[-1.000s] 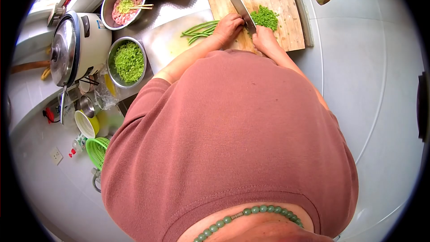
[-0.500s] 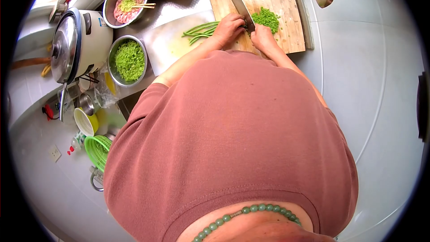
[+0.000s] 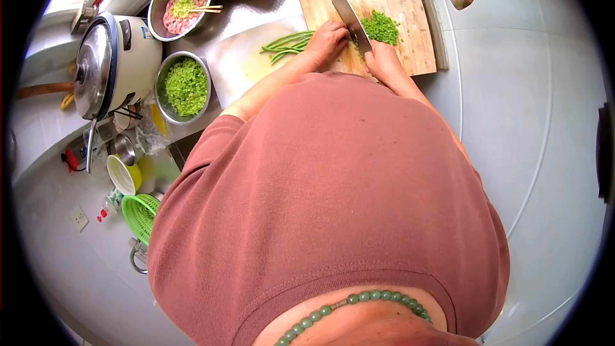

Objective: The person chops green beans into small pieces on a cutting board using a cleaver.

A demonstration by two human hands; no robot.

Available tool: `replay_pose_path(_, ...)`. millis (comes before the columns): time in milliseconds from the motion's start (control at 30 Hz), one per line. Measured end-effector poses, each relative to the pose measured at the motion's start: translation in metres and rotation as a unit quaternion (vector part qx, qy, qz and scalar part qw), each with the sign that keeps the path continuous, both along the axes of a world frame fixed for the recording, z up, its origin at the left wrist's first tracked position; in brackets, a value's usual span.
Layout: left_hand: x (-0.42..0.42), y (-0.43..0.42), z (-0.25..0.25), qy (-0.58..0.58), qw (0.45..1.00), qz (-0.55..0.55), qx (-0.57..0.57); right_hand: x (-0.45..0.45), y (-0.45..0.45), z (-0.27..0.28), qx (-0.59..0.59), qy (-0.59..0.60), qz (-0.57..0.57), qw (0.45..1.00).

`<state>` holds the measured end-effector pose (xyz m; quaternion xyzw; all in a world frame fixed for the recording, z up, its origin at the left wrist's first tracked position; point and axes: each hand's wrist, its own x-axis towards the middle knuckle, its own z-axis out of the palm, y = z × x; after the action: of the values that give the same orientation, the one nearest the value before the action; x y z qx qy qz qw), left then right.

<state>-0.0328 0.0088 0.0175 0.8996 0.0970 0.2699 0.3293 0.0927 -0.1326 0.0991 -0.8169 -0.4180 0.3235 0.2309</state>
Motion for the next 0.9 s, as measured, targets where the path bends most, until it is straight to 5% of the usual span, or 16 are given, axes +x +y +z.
replay_pose_path(367,0.000,0.001,-0.002,0.002,1.000,0.001,-0.016,-0.005,0.009,0.030,-0.103,0.064,-0.029,0.992)
replay_pose_path(567,0.001,0.002,-0.007,0.006,1.000,0.002,-0.023,0.000,0.024,-0.026,-0.036,-0.047,0.017,0.998)
replay_pose_path(900,-0.003,0.004,0.003,-0.003,1.000,-0.020,0.008,-0.002,0.021,-0.026,-0.007,-0.044,0.010,0.999)
